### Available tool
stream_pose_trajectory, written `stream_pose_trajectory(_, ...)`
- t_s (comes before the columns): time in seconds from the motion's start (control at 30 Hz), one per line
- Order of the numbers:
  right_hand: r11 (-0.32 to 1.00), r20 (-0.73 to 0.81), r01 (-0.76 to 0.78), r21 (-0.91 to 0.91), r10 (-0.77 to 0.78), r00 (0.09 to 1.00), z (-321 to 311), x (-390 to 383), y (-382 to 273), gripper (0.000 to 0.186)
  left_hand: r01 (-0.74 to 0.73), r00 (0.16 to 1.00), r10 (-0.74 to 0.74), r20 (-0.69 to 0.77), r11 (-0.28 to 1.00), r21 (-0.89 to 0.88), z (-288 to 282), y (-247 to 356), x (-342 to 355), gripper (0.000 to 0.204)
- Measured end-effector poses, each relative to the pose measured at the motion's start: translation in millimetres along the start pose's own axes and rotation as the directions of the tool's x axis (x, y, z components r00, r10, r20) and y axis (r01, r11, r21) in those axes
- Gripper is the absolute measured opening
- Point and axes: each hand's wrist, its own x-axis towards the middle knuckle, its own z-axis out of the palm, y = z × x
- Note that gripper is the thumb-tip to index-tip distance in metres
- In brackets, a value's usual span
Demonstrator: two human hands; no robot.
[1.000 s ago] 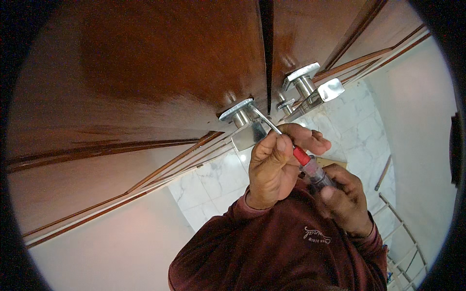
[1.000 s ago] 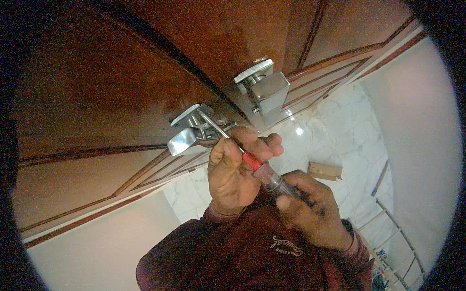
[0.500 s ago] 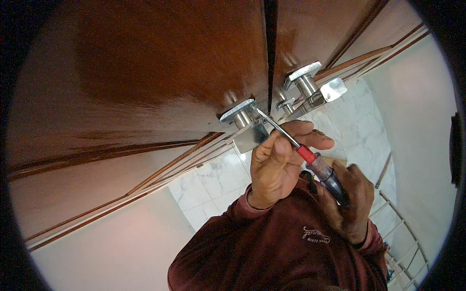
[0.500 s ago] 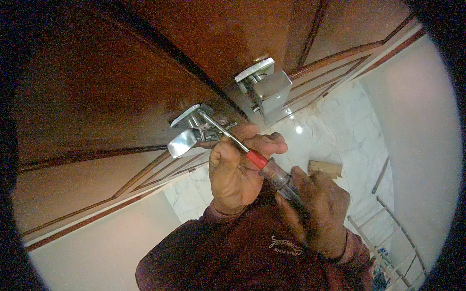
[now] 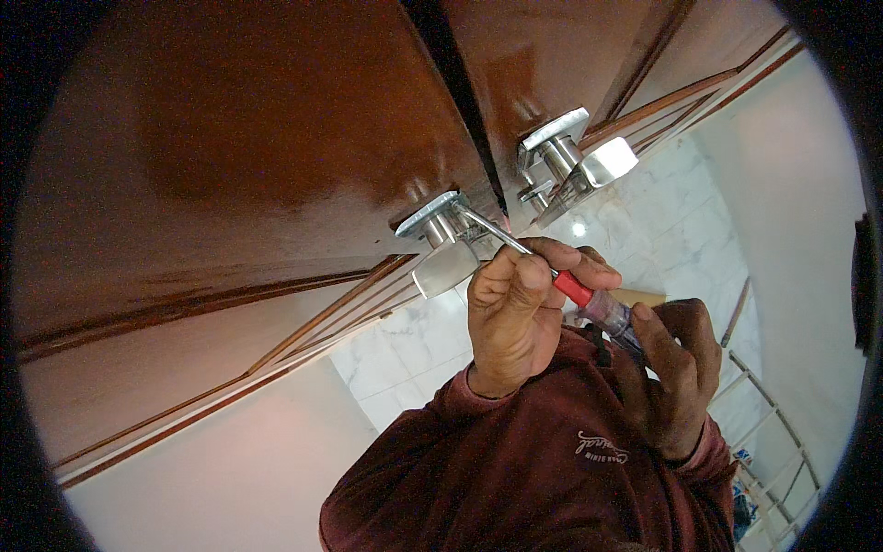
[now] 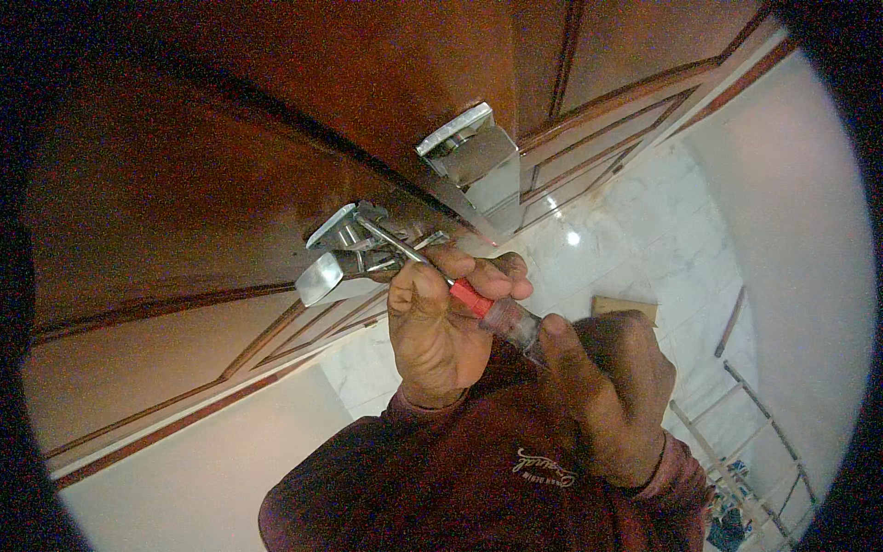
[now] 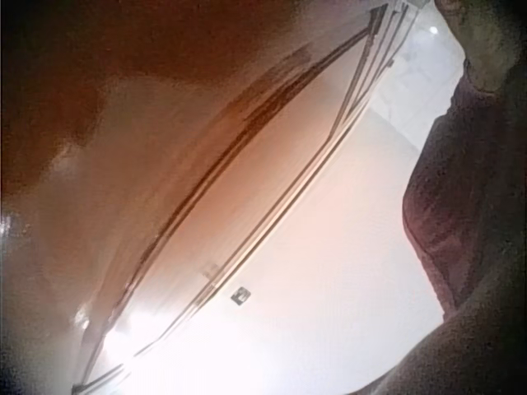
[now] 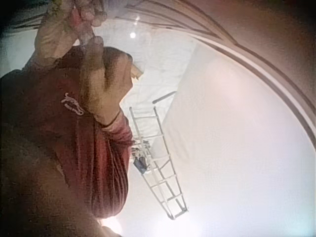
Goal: The person uses a screwdriver to tighten screws on a door lock mechanism, then measures the door with a tape measure. The person adjusts the lock and checks alignment while working on a wooden door in a tiled room.
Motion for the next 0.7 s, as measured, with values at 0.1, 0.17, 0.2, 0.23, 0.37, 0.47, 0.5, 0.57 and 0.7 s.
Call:
stream_pose_trajectory(0.1, 0.841, 0.131, -0.363, 0.400, 0.339, 0.931, -5, 6, -8, 0.047, -0.021, 1.000, 0.022, -0.019, 0.999, 0.025, 2, 1, 0, 0.035)
stream_pose_trajectory(0.17, 0.538, 0.420, -0.655, 0.531, 0.505, 0.754, -16, 4, -10, 0.045, -0.072, 0.997, 0.072, -0.010, 0.996, 0.046, 2, -1, 2, 0.036)
stream_pose_trajectory(0.2, 0.382, 0.584, -0.783, 0.491, 0.522, 0.622, -24, -3, -3, 0.044, -0.086, 0.996, 0.086, -0.019, 0.996, 0.008, 2, 0, 2, 0.036)
stream_pose_trajectory(0.23, 0.521, 0.510, -0.681, 0.514, 0.453, 0.731, -19, -7, -1, 0.044, -0.093, 0.995, 0.092, -0.024, 0.995, -0.032, 5, -1, 3, 0.035)
stream_pose_trajectory(0.37, 0.877, 0.234, -0.319, 0.359, 0.246, 0.941, -13, -4, -2, 0.042, -0.130, 0.988, 0.142, 0.066, 0.977, -0.166, 1, -7, 7, 0.037)
stream_pose_trajectory(0.47, 0.873, 0.271, -0.341, 0.348, 0.255, 0.928, -19, -11, 5, 0.039, -0.136, 0.983, 0.155, 0.094, 0.974, -0.181, -6, -12, 1, 0.038)
stream_pose_trajectory(0.5, 0.871, 0.288, -0.353, 0.341, 0.261, 0.921, -22, -12, 6, 0.039, -0.121, 0.989, 0.129, 0.072, 0.987, -0.102, -7, -11, 0, 0.037)
stream_pose_trajectory(0.57, 0.855, 0.298, -0.401, 0.328, 0.309, 0.903, -21, -15, 5, 0.036, -0.061, 0.998, 0.060, 0.029, 0.997, 0.056, -9, -9, 0, 0.037)
stream_pose_trajectory(0.7, 0.816, 0.285, -0.445, 0.368, 0.357, 0.890, -6, -25, 17, 0.036, 0.052, 0.996, -0.012, -0.087, 0.883, 0.467, -13, -5, 3, 0.045)
